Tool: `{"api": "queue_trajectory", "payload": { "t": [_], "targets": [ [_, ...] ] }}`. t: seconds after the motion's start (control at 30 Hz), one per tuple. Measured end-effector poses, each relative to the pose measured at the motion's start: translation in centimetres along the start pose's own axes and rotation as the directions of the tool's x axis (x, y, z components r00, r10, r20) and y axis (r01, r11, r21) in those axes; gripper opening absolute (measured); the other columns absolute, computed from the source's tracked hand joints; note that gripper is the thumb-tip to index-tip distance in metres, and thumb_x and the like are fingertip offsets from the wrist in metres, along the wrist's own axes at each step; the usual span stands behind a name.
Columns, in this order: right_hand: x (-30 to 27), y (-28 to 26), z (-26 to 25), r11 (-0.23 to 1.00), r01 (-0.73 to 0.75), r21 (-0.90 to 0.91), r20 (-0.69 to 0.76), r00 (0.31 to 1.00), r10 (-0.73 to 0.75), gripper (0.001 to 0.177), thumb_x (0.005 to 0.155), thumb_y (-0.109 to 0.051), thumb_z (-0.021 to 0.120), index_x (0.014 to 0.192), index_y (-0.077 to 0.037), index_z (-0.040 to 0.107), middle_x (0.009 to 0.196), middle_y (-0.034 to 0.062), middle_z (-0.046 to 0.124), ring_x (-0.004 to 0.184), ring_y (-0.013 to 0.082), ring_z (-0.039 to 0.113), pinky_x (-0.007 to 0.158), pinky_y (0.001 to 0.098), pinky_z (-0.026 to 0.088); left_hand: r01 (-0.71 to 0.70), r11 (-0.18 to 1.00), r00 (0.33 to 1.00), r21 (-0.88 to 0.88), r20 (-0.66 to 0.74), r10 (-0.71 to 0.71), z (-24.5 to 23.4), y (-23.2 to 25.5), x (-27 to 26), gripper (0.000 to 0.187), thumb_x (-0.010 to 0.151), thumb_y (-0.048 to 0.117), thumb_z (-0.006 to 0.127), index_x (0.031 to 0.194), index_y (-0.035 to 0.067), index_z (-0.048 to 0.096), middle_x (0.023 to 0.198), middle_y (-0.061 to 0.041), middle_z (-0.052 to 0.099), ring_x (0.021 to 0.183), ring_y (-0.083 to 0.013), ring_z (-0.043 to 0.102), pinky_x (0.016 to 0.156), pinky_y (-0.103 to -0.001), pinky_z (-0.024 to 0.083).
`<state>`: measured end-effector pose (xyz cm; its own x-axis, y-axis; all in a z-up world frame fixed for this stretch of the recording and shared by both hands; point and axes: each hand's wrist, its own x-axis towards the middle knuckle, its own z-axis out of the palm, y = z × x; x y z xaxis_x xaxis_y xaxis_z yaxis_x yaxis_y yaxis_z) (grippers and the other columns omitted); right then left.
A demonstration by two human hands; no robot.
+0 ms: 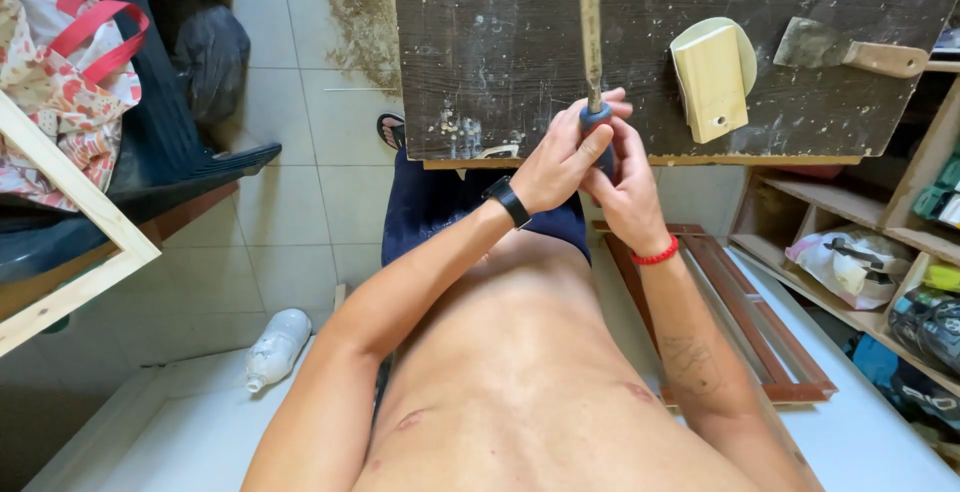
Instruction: The person uses a chisel to scrape a wooden surface and then follows up with a sanding block to smooth it out.
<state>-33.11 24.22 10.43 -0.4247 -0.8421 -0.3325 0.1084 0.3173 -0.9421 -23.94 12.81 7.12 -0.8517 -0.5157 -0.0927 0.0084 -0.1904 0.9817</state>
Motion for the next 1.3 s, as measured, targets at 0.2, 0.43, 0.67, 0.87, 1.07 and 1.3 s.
{"api": "queue_trajectory", "payload": {
  "t": [0.2, 0.43, 0.67, 0.87, 1.07, 1.3],
  "targets": [
    [-1.6, 0.2, -2.7, 0.995, 0.044, -0.086, -0.175, 0.983, -0.059, 0.046, 0.098, -0.017, 0.056, 0.138, 0.002, 0.043, 0.096, 0.0173, 0.063, 0.055, 0.0142, 0.058, 0.048, 0.0264, 0.047, -0.399, 0.401, 0.903, 0.825, 0.429, 0.014, -6.1, -2.8, 1.9, 0.068, 0.102, 0.056, 0.045, 0.152, 0.011, 0.035, 0.156, -0.014, 0.038, 0.144, -0.0288, 0.036, 0.116, -0.051, 0.030],
    [-3.1, -1.6, -3.8, 0.985, -0.102, -0.140, -0.344, 0.938, 0.048, 0.034, 0.095, -0.015, 0.053, 0.126, -0.005, 0.046, 0.093, 0.0073, 0.059, 0.052, 0.0140, 0.048, 0.050, 0.0260, 0.043, 0.522, 0.105, 0.851, 0.846, -0.524, -0.007, -26.7, -3.3, 2.0, 0.029, 0.103, 0.033, 0.046, 0.127, 0.018, 0.042, 0.136, -0.016, 0.029, 0.129, -0.0335, 0.030, 0.100, -0.058, 0.028],
    [-3.0, -0.5, -1.5, 0.986, -0.158, -0.054, -0.277, 0.951, 0.137, 0.038, 0.093, -0.014, 0.053, 0.129, -0.002, 0.045, 0.095, 0.0105, 0.061, 0.054, 0.0142, 0.049, 0.049, 0.0250, 0.044, -0.106, 0.096, 0.982, 0.990, 0.120, -0.148, -10.9, -3.2, -0.9, 0.078, 0.103, 0.060, 0.041, 0.159, 0.010, 0.020, 0.163, -0.012, 0.011, 0.150, -0.0296, 0.008, 0.121, -0.054, 0.007],
    [-2.0, -1.2, -0.6, 0.974, -0.146, -0.174, -0.197, 0.974, 0.111, 0.041, 0.094, -0.018, 0.058, 0.131, -0.003, 0.047, 0.093, 0.0088, 0.062, 0.054, 0.0128, 0.051, 0.052, 0.0249, 0.048, -0.292, -0.029, 0.948, 0.956, 0.285, -0.140, -8.5, -4.0, -1.7, 0.092, 0.098, 0.066, 0.049, 0.158, 0.005, 0.015, 0.164, -0.011, 0.009, 0.151, -0.0271, 0.010, 0.121, -0.041, 0.021],
    [-2.1, -2.2, 0.3, 0.904, -0.144, -0.402, -0.063, 0.990, 0.130, 0.050, 0.093, -0.015, 0.056, 0.141, -0.016, 0.041, 0.078, 0.0025, 0.057, 0.050, 0.0135, 0.055, 0.050, 0.0261, 0.049, -0.126, -0.054, 0.980, 0.991, 0.116, -0.159, -10.2, -3.7, -2.1, 0.093, 0.103, 0.069, 0.048, 0.160, 0.007, 0.009, 0.164, -0.010, 0.002, 0.152, -0.0247, 0.004, 0.124, -0.042, 0.016],
    [-2.9, -1.3, 1.7, 0.829, -0.041, -0.558, 0.025, 0.997, 0.067, 0.049, 0.094, -0.019, 0.058, 0.142, -0.018, 0.047, 0.118, 0.0061, 0.066, 0.081, 0.0209, 0.061, 0.076, 0.0310, 0.047, 0.013, -0.058, 0.996, 0.998, -0.018, -0.087, -10.3, -3.3, -2.9, 0.085, 0.103, 0.061, 0.052, 0.159, 0.008, 0.016, 0.164, -0.009, 0.008, 0.151, -0.0269, 0.010, 0.121, -0.045, 0.025]
  ]
}}
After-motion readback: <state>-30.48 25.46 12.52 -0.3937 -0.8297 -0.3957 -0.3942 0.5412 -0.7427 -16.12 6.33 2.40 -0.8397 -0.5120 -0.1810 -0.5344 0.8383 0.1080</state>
